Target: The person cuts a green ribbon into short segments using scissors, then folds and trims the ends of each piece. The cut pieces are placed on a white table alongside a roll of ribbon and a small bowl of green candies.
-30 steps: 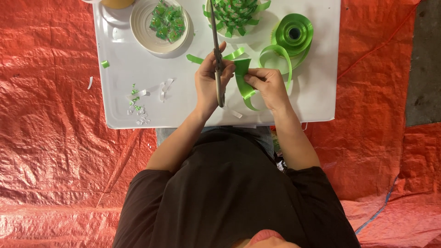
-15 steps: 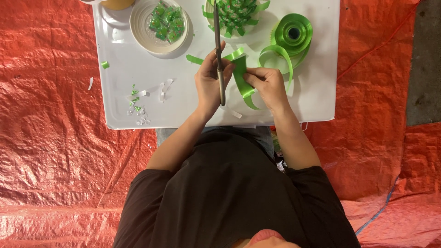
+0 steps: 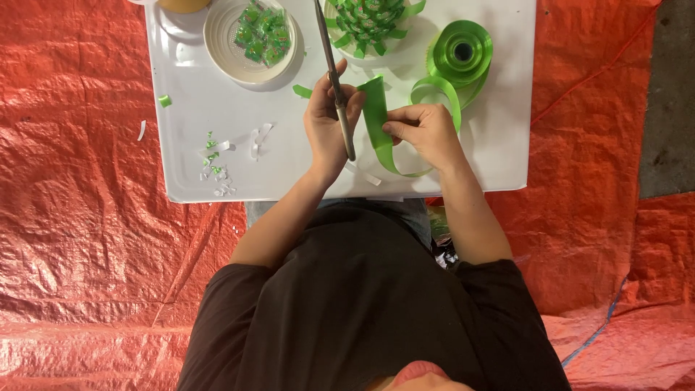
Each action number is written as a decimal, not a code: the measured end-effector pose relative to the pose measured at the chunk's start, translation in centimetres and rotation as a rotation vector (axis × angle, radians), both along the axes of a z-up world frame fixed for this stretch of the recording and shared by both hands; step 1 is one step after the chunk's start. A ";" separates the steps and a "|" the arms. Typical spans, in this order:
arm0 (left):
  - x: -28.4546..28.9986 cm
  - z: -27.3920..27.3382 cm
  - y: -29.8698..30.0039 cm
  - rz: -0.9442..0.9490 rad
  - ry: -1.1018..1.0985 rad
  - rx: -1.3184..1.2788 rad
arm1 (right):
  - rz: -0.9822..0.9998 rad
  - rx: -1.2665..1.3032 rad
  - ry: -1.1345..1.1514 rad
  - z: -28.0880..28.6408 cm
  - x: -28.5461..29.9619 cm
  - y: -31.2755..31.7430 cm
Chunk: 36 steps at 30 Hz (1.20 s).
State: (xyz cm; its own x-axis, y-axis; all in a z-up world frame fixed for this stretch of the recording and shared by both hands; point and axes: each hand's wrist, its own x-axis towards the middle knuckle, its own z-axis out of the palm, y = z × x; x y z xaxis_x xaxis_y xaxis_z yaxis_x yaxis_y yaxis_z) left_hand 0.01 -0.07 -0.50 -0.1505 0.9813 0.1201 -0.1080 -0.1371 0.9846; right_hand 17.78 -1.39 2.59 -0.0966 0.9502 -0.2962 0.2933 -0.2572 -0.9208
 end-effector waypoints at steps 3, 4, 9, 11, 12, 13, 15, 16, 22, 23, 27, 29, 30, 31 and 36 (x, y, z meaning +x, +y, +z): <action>-0.6 -0.2 0.0 -0.061 0.028 -0.011 | -0.088 0.020 0.078 0.1 -0.3 0.3; -0.8 -0.1 -0.3 -0.062 0.029 -0.011 | -0.088 0.020 0.078 -0.3 0.0 0.5; -0.9 -3.8 -0.9 -0.225 -0.161 -0.043 | -0.102 0.138 0.283 -3.9 1.8 1.3; -0.6 -4.0 -1.1 -0.245 -0.172 -0.043 | -0.112 0.136 0.304 -4.2 1.7 1.1; -0.5 -4.0 -1.1 -0.265 -0.182 -0.041 | -0.124 0.136 0.326 -4.3 1.7 1.2; -0.4 -4.0 -1.0 -0.264 -0.183 -0.040 | -0.122 0.137 0.325 -3.9 1.5 1.1; -0.3 -4.2 -1.0 -0.262 -0.168 -0.040 | -0.133 0.164 0.305 -3.2 1.1 0.8; -0.3 -4.0 -1.1 -0.263 -0.167 -0.040 | -0.134 0.163 0.306 -3.4 1.1 0.9; -0.3 -3.2 -1.4 -0.254 -0.131 -0.065 | -0.155 0.227 0.293 -4.2 0.9 1.0; -0.3 -3.4 -1.3 -0.257 -0.110 -0.073 | -0.164 0.233 0.301 -4.6 1.0 1.1; -0.4 -2.6 -1.2 -0.270 -0.067 -0.116 | -0.180 0.238 0.319 -4.0 0.8 1.2; -1.1 -1.5 -1.1 -0.271 -0.046 -0.146 | -0.174 0.254 0.313 -4.0 1.1 1.5; -1.4 -0.9 -0.9 -0.272 -0.026 -0.175 | -0.167 0.272 0.305 -3.9 1.3 1.6; -2.3 0.2 -1.2 -0.275 -0.025 -0.175 | -0.171 0.273 0.305 -5.0 1.9 2.1; -8.6 4.5 -2.0 -0.472 0.469 -0.249 | -0.141 0.254 0.164 -2.7 2.9 2.5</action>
